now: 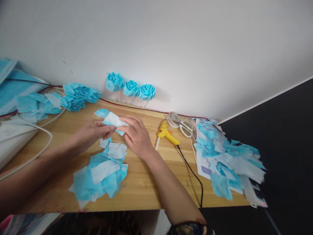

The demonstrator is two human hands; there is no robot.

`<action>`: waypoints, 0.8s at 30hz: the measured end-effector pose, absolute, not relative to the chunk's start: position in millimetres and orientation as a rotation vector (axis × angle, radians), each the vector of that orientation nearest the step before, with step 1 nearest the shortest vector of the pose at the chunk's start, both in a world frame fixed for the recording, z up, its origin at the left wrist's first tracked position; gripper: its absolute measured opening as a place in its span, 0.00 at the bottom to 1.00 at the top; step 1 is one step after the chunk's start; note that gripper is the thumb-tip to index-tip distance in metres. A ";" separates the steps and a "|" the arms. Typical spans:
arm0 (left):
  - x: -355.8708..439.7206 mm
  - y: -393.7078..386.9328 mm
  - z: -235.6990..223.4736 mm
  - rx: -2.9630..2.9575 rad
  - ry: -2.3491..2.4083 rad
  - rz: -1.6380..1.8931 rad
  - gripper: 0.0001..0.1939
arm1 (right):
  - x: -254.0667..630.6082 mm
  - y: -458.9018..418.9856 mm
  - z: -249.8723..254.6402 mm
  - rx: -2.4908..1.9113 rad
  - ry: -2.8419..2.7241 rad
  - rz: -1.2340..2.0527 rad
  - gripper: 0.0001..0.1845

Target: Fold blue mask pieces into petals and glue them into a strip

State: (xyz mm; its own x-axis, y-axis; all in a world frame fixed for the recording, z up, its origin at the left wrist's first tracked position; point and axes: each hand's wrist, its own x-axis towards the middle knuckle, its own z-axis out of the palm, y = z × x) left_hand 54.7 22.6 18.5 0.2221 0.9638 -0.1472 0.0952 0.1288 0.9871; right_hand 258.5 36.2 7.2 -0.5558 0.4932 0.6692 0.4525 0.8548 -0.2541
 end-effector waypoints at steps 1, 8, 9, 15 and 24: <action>54.3 22.7 17.6 1.273 1.156 0.885 0.20 | 257.8 35.8 6.6 -0.677 -2.240 0.056 0.16; 55.0 24.0 15.6 1.297 1.215 0.855 0.19 | 259.0 35.3 6.9 -0.720 -2.230 0.124 0.07; 55.3 23.9 16.2 1.300 1.222 0.857 0.19 | 259.2 35.3 6.8 -0.732 -2.223 0.142 0.06; 55.7 23.6 17.4 1.331 1.221 0.843 0.19 | 256.8 34.0 3.9 -0.791 -2.090 0.275 0.03; 57.7 24.6 15.2 1.338 1.245 0.790 0.18 | 249.3 28.5 3.2 -0.937 -1.860 0.757 0.03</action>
